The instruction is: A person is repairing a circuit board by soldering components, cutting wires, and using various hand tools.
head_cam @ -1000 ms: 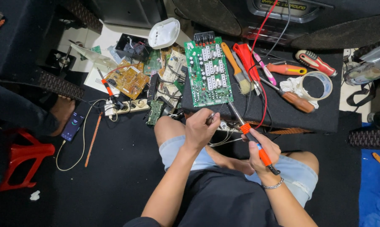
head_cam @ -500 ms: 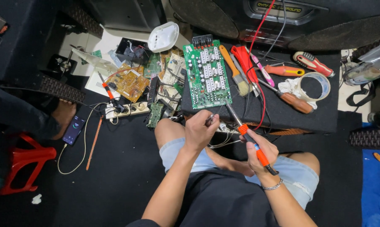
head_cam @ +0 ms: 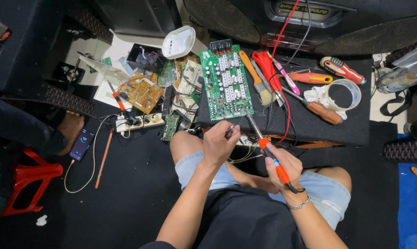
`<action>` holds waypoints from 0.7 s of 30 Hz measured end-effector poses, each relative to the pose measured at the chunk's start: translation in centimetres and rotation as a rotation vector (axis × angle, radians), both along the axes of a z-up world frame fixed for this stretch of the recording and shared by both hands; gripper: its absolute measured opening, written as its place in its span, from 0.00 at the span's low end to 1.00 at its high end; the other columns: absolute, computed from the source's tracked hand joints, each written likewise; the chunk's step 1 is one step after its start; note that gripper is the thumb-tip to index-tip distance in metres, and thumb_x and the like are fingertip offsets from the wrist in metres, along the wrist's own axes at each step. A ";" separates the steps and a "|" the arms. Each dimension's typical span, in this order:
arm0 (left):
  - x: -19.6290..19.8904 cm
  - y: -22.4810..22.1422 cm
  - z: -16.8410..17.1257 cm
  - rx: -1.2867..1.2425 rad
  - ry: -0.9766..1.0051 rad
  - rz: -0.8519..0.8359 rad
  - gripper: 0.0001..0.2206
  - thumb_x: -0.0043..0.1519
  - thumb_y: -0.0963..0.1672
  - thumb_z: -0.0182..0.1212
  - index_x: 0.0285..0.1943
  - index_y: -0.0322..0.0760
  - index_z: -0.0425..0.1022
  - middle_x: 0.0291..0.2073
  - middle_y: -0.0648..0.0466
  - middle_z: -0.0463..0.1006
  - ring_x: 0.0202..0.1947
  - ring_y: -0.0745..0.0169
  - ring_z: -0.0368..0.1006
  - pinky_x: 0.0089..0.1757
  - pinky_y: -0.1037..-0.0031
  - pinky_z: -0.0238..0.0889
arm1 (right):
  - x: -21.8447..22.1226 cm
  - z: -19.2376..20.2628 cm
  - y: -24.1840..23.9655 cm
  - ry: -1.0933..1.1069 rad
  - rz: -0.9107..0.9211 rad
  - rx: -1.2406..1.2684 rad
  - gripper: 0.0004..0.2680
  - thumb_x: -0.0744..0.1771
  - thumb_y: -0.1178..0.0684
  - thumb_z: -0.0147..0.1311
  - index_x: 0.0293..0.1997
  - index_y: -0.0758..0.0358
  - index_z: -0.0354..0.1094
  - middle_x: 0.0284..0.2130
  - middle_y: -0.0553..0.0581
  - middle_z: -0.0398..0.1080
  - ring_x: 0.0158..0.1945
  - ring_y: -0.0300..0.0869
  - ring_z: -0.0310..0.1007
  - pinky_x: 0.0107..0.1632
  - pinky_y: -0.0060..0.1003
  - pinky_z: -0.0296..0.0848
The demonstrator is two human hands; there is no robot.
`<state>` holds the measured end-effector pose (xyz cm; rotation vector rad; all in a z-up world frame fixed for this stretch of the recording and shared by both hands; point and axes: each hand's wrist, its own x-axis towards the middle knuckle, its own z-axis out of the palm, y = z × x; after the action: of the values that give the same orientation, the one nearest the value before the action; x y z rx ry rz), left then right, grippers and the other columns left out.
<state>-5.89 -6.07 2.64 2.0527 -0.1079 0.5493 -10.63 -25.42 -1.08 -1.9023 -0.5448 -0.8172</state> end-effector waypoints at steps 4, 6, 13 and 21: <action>-0.1 -0.1 0.4 -0.006 -0.004 0.004 0.12 0.58 0.41 0.67 0.22 0.39 0.69 0.12 0.55 0.64 0.16 0.52 0.69 0.23 0.74 0.64 | 0.0 -0.2 -0.1 -0.003 0.003 -0.005 0.10 0.66 0.57 0.57 0.47 0.72 0.79 0.33 0.65 0.79 0.32 0.59 0.79 0.37 0.48 0.77; 0.0 -0.1 0.4 -0.002 -0.002 0.002 0.13 0.58 0.41 0.66 0.22 0.39 0.68 0.12 0.55 0.64 0.16 0.52 0.69 0.23 0.74 0.64 | 0.0 -0.2 -0.2 0.001 0.008 -0.005 0.10 0.66 0.57 0.57 0.47 0.72 0.79 0.33 0.66 0.78 0.32 0.59 0.79 0.36 0.48 0.76; 0.2 -0.2 -0.1 0.016 -0.008 0.012 0.12 0.57 0.42 0.68 0.23 0.40 0.69 0.13 0.55 0.64 0.18 0.52 0.71 0.23 0.73 0.65 | 0.2 0.4 -0.2 -0.019 0.034 -0.022 0.10 0.67 0.56 0.56 0.47 0.73 0.79 0.31 0.65 0.78 0.30 0.58 0.78 0.34 0.48 0.76; 0.2 -0.3 0.0 0.003 -0.016 0.005 0.12 0.57 0.41 0.67 0.22 0.40 0.69 0.12 0.56 0.64 0.16 0.54 0.70 0.23 0.75 0.64 | 0.1 0.5 -0.2 -0.025 0.024 -0.039 0.10 0.67 0.55 0.56 0.47 0.72 0.79 0.31 0.65 0.78 0.30 0.59 0.78 0.33 0.48 0.76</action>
<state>-5.71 -6.41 2.65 2.0520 -0.1132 0.5694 -10.50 -25.60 -0.61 -1.9198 -0.6012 -0.8213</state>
